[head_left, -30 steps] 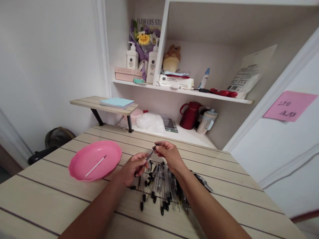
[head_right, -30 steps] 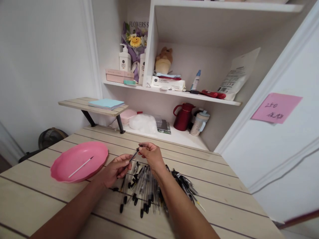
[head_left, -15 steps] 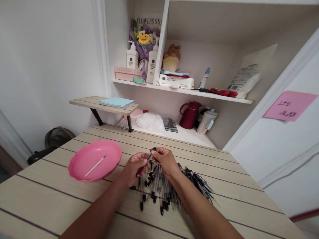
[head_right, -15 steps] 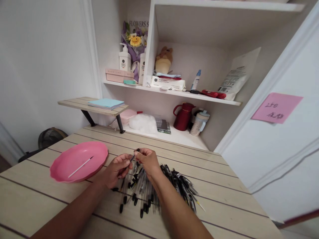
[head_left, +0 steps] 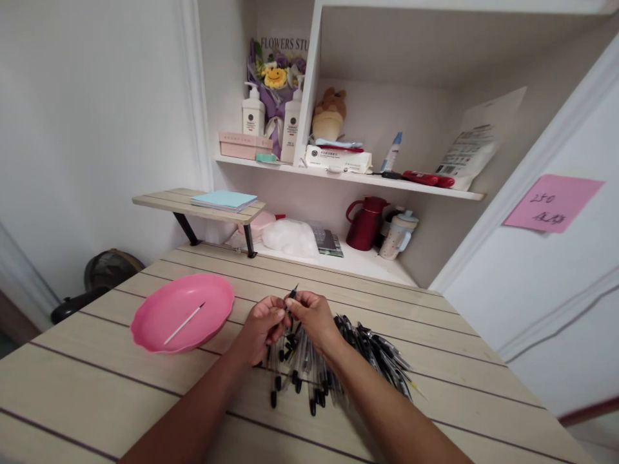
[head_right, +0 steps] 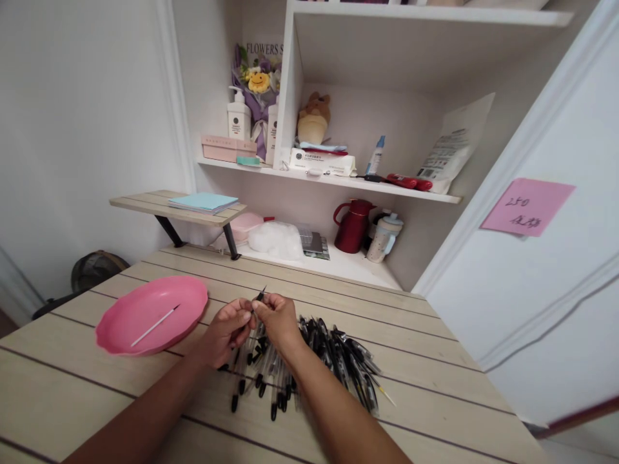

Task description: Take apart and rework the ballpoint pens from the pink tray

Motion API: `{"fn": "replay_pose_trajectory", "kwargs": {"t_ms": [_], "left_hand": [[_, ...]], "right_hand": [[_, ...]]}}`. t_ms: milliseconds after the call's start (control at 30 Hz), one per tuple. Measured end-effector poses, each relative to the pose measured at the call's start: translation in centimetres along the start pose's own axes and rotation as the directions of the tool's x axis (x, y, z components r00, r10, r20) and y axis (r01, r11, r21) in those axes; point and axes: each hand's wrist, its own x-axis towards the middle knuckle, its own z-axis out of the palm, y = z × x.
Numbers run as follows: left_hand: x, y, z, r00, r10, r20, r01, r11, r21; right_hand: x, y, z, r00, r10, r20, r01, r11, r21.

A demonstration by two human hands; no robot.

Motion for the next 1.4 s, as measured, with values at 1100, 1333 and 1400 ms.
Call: {"fn": "replay_pose_trajectory", "kwargs": {"t_ms": [1100, 1333, 1400], "left_hand": [[0.1, 1.5, -0.6, 0.995, 0.051, -0.088, -0.012, 0.918, 0.397], [0.1, 0.9, -0.2, 0.997, 0.018, -0.074, 0.016, 0.898, 0.441], [0.1, 1.0, -0.2, 0.997, 0.013, -0.069, 0.02, 0.893, 0.45]], "right_hand": [[1.8, -2.1, -3.6, 0.999, -0.011, -0.038, 0.009, 0.998, -0.069], [2.0, -2.9, -3.7, 0.997, -0.042, 0.06, 0.054, 0.974, -0.221], [2.0, -2.8, -3.8, 0.992, -0.018, 0.123, 0.053, 0.955, -0.291]]}}
